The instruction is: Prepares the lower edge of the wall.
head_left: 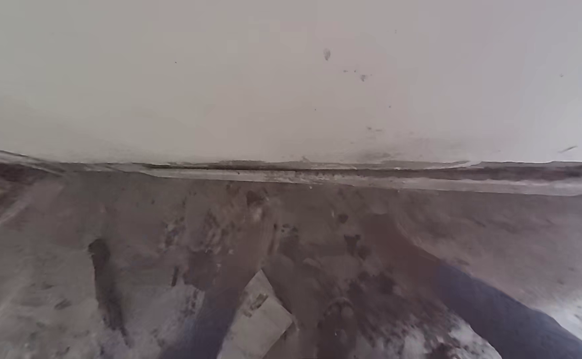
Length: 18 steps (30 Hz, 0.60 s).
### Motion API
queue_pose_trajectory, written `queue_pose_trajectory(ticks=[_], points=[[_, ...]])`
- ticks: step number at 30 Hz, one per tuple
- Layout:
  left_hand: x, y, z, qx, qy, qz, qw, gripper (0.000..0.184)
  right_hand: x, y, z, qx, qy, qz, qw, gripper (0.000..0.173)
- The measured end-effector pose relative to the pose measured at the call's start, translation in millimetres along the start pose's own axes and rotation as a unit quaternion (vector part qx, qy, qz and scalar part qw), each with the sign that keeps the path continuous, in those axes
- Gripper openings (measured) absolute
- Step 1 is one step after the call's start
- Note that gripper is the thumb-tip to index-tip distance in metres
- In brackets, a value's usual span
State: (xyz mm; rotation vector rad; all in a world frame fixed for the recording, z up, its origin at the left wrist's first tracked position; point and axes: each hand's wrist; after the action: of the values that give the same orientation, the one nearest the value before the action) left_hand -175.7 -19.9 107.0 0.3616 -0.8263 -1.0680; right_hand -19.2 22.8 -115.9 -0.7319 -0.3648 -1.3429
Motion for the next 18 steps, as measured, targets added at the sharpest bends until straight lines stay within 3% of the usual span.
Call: queue_pose_trajectory(ticks=[2,4,6,9,16,17,18], points=[[-57.3,-134.9,-30.5,0.188,-0.019,-0.055,0.981,0.034,-32.6,-27.0,8.7,-0.023,0.026,0.049,0.998,0.062],[-83.0,-206.7,-69.6,0.305,-0.02,0.07,0.95,0.035,-56.8,-51.8,17.1,-0.016,0.027,0.054,0.998,0.07],[-86.0,-229.7,-98.5,0.327,-0.014,0.154,0.932,0.041,-76.6,-69.5,26.1,-0.01,0.03,0.046,0.998,0.075],[-86.0,-241.8,-116.4,0.342,-0.028,0.195,0.919,0.041,-106.2,-82.3,25.5,0.004,0.052,0.025,0.998,0.067],[-99.4,-259.0,-135.7,0.329,-0.046,0.191,0.924,0.045,-119.2,-68.3,9.2,-0.121,0.098,0.027,0.987,0.063],[-102.1,-260.4,-138.0,0.325,-0.044,0.194,0.925,0.045,-111.7,-69.9,12.4,-0.091,0.123,0.027,0.988,0.063],[-102.9,-261.9,-139.8,0.324,-0.044,0.201,0.924,0.045,-98.7,-69.3,8.7,-0.053,0.204,0.05,0.976,0.061]])
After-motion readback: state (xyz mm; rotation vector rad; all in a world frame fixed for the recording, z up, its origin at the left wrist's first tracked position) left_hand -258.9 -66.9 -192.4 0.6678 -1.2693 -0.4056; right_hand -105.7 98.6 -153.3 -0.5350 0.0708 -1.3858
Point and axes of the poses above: each hand's wrist, its own x-axis away from the middle knuckle, its own z-axis out of the back of the hand, y = z × x, and after that the axes turned 10 degrees about -z, right-handed
